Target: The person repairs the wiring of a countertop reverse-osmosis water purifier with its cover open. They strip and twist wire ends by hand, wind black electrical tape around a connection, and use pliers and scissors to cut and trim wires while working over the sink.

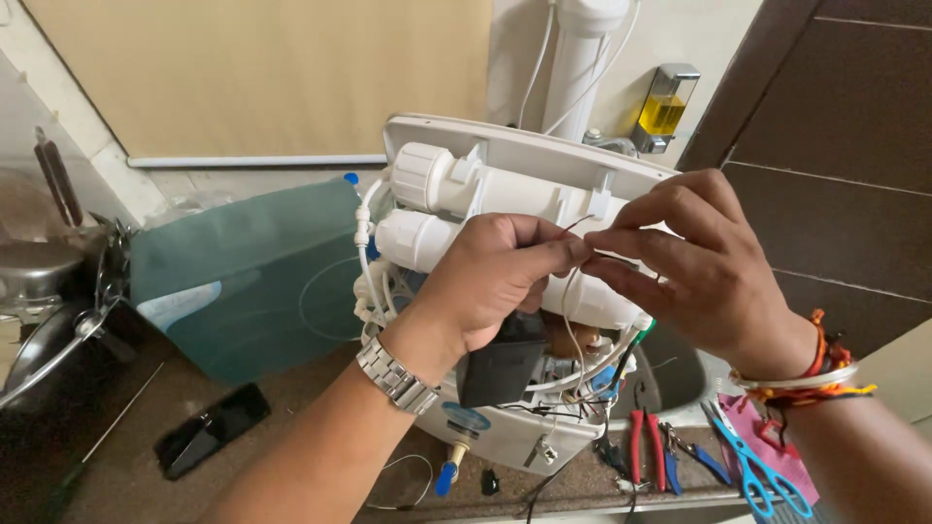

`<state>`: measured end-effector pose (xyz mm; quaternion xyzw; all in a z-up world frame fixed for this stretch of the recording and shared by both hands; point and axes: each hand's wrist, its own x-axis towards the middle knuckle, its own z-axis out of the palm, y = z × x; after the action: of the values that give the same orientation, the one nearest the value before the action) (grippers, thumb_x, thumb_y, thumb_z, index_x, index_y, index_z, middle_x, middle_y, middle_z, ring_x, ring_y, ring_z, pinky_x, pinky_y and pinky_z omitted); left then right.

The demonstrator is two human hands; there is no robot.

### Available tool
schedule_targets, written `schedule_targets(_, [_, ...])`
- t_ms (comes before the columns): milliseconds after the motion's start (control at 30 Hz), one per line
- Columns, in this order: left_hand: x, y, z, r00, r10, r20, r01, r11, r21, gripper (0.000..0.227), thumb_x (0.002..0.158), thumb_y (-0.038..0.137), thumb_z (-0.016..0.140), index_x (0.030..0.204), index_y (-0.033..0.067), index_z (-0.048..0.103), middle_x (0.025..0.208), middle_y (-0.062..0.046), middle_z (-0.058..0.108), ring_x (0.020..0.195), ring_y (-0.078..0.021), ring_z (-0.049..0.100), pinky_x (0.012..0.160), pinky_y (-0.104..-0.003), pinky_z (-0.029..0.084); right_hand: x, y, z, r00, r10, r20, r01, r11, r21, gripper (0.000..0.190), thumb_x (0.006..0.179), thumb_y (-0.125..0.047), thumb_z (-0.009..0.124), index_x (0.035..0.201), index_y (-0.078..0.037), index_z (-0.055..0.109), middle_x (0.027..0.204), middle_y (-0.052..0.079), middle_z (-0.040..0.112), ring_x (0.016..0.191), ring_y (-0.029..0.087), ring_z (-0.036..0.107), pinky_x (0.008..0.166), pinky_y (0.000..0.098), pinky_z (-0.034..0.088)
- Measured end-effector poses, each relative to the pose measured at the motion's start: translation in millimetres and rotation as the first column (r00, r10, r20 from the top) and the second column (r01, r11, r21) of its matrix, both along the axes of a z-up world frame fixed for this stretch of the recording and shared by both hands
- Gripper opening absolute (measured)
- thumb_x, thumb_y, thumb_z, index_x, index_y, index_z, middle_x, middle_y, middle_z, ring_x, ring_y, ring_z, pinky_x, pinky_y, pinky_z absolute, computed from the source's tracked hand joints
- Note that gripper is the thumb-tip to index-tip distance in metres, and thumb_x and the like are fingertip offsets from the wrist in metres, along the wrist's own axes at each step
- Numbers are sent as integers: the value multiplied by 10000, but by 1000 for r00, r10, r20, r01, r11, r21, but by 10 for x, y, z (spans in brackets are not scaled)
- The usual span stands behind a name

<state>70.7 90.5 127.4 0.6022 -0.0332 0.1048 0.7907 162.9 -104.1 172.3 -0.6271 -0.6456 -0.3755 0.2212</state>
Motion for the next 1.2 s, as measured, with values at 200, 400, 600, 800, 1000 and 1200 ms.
schedule_targets(200, [1,52,-70,999,-35,-26,36,999,38,190,893,194,763,959,18,737,739,33,651,535,-33,472,459,-209,347,25,-39,-96,999,49,16,-47,995,-86,293,797,-131,886,1066,-114,774,1001,11,645,1006,252,552,862,376,495])
schedule_targets(400, [-96,9,-70,982,-188,-23,182,969,-166,200,912,120,721,983,-65,693,868,-36,662,716,-135,721,675,-376,645,-67,-92,-144,998,-47,39,51,992,-119,205,851,-81,867,1022,-86,754,997,29,627,1030,270,552,873,390,486])
schedule_targets(600, [-203,-27,-331,964,-232,131,256,941,-220,189,945,51,688,1063,-96,691,1012,-149,729,879,-217,752,823,-364,666,-322,-81,-283,991,-130,35,133,989,-70,218,838,-63,852,1033,-76,754,1004,44,620,1008,275,560,869,393,476])
schedule_targets(800, [-321,-71,-528,961,-152,232,156,988,3,134,957,64,723,1054,-28,712,984,-59,756,902,-83,718,832,-221,609,-618,-92,-435,982,-190,-21,189,982,-26,225,813,-69,849,998,-67,721,987,63,611,997,285,555,858,400,470])
schedule_targets(1000, [-506,-281,-676,961,18,277,-22,1000,12,134,926,88,732,960,37,612,823,71,566,720,5,544,610,-163,455,-834,-180,-520,976,-216,-12,216,976,-18,261,776,-72,842,1007,-72,722,1004,60,617,1004,300,557,868,410,485])
schedule_targets(1200, [-635,-619,-848,992,69,104,-49,981,-188,276,999,237,683,826,76,540,639,61,482,532,-15,407,456,-197,325,-908,-367,-587,986,-46,161,58,996,-72,341,740,-108,802,1059,-17,721,1035,83,609,1002,301,569,876,431,494])
